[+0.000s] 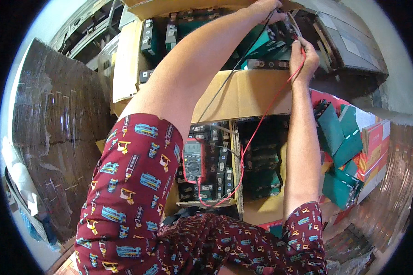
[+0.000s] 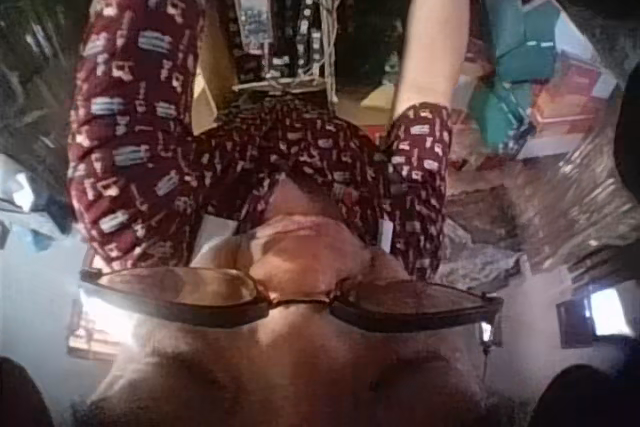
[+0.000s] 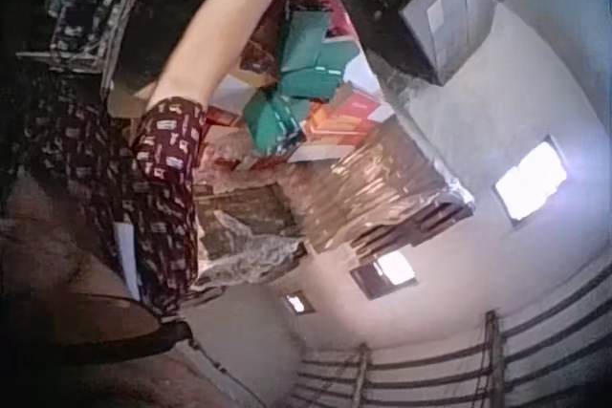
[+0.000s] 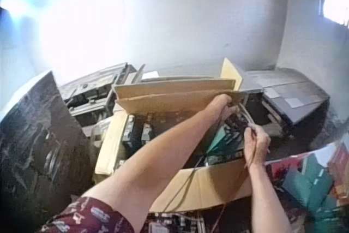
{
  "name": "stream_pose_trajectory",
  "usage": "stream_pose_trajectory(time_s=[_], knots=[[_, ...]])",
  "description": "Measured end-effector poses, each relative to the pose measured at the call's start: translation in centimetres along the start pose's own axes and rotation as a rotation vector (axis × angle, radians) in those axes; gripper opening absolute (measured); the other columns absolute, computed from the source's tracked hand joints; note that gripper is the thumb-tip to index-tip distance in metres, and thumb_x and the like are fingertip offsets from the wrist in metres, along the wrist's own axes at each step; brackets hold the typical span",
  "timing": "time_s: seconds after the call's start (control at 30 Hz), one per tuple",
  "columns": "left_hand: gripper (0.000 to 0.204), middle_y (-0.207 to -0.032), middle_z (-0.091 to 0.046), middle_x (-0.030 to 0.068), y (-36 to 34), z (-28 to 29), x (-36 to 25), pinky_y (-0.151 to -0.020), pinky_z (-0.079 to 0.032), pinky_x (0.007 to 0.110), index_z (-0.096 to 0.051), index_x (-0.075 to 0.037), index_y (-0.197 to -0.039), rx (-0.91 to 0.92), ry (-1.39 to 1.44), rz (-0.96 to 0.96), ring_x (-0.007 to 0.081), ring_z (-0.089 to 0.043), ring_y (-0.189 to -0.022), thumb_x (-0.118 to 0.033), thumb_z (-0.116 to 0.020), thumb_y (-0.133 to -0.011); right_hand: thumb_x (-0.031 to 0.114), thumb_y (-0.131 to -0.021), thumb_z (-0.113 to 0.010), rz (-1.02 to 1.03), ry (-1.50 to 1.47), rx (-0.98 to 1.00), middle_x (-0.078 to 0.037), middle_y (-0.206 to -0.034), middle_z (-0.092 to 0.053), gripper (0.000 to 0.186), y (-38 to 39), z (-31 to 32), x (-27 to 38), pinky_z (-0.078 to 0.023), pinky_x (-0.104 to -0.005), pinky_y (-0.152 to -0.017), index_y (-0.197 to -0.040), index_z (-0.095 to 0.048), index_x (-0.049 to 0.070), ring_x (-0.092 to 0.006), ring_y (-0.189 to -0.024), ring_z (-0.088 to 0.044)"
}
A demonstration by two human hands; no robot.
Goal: The person opens a cardboard box and removes several small green electronic modules. Using a multimeter, the person tests each module one by one with probes, then places them into another box.
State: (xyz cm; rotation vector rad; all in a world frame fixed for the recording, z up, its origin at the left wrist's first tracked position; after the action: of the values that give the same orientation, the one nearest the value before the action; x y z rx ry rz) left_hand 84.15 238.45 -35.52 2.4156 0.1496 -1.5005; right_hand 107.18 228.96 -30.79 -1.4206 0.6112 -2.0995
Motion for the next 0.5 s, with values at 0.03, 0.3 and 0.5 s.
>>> stream_pose_trajectory(time_s=[0.03,0.3,0.5], knots=[[0.04,-0.136,-0.053,0.0236,-0.1,-0.6,0.4,-0.103,-0.052,0.048,-0.051,0.01,-0.135,-0.006,0.169,0.012,0.0345,-0.052,-0.128,-0.006,-0.05,-0.098,0.014,-0.093,-0.072,-0.031,0.002,-0.007,-0.023,-0.104,-0.079,0.025,-0.2,0.1,-0.3,-0.06,-0.0371,-0.091,-0.111,-0.078,-0.002,-0.0284,-0.098,-0.078],[0.039,-0.127,-0.06,0.0214,1.1,-0.5,-0.5,-0.097,-0.054,0.047,-0.057,0.004,-0.134,-0.124,0.4,-0.055,0.0367,-0.059,-0.119,-0.006,-0.056,-0.095,0.017,-0.095,-0.07,-0.001,-0.005,0.012,-0.019,-0.1,-0.079,0.025,0.2,-0.5,0.3,-0.058,-0.0363,-0.086,-0.111,-0.079,-0.001,-0.0241,-0.091,-0.076],[0.035,-0.119,-0.073,0.0241,5.5,-1.0,-4.3,-0.103,-0.053,0.046,-0.073,-0.004,-0.122,0.066,-1.253,-0.867,0.0407,-0.068,-0.115,-0.017,-0.066,-0.09,0.015,-0.099,-0.068,-0.037,0.067,0.03,-0.017,-0.088,-0.076,0.017,-0.3,-1.2,-0.7,-0.055,-0.0371,-0.077,-0.098,-0.076,0.0,-0.0177,-0.083,-0.07]])
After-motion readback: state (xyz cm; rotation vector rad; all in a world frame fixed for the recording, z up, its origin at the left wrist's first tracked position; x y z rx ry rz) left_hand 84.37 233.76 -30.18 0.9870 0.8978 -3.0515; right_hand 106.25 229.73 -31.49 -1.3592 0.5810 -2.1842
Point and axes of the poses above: each hand's wrist, its own y-axis away from the middle knuckle, its own z-axis out of the back of the hand, x = y × z, the point moved 6 cm from there along -y, towards the middle knuckle
